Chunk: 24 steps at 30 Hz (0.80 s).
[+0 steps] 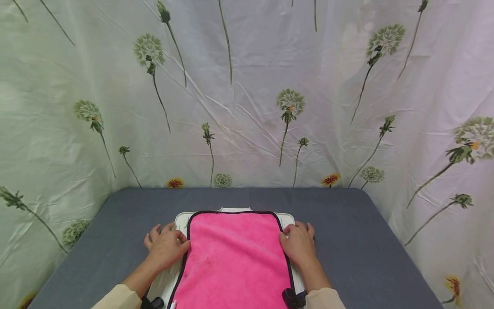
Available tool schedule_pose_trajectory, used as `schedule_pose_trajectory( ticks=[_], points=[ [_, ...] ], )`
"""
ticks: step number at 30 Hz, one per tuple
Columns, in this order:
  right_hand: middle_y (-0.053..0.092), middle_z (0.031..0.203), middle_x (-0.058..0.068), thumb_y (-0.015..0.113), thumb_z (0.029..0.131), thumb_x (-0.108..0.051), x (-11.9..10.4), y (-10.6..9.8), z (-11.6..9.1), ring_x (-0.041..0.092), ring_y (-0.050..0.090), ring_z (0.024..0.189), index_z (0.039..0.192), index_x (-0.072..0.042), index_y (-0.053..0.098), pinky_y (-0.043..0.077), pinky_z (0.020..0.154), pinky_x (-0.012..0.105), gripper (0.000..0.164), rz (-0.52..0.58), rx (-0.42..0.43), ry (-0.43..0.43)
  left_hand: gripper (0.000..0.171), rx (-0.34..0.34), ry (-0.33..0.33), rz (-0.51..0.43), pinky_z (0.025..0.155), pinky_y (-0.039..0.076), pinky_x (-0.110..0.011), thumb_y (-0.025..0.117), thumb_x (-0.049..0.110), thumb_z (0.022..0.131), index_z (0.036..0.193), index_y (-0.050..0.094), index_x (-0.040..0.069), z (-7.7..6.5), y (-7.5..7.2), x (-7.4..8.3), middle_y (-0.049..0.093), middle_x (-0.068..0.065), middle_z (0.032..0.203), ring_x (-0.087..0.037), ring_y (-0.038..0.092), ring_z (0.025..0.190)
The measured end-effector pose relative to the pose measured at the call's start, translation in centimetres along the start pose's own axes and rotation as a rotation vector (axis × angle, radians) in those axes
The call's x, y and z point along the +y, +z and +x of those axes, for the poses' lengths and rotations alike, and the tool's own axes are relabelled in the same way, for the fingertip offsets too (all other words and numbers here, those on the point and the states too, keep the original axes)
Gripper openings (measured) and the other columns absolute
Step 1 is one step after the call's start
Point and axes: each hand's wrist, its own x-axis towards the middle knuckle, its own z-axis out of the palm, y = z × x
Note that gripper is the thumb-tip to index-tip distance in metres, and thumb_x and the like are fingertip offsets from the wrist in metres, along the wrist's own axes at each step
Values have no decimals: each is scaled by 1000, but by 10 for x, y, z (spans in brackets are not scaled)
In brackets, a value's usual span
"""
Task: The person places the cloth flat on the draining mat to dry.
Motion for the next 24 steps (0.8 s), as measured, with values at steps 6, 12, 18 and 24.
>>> schedule_pose_trajectory(
  ticks=[6,12,18,24],
  points=[
    [73,99,20,67,90,-17,0,2,2,42,54,130,82,-5,70,21,117,65,15,-6,-1,3,21,14,11,-21,110,7,-79,72,20,83,64,64,17,-1,1,1,50,-30,148,-61,21,143],
    [74,100,21,67,89,-15,1,3,3,42,54,131,77,-8,69,20,117,66,15,-12,15,-3,21,23,16,-32,110,7,-79,72,18,82,63,64,18,-1,1,0,50,-29,148,-59,21,144],
    [71,110,28,69,89,-15,2,3,1,43,53,131,76,-8,68,20,117,65,15,-18,27,-8,18,33,28,-33,109,8,-79,70,16,82,65,66,17,-1,-1,0,50,-28,148,-60,22,143],
    [68,116,30,69,89,-15,3,3,2,44,51,133,77,-8,68,20,118,65,15,-23,32,4,16,44,23,-39,110,7,-79,69,15,83,67,68,17,1,-1,-4,50,-29,148,-59,22,143]
  ],
)
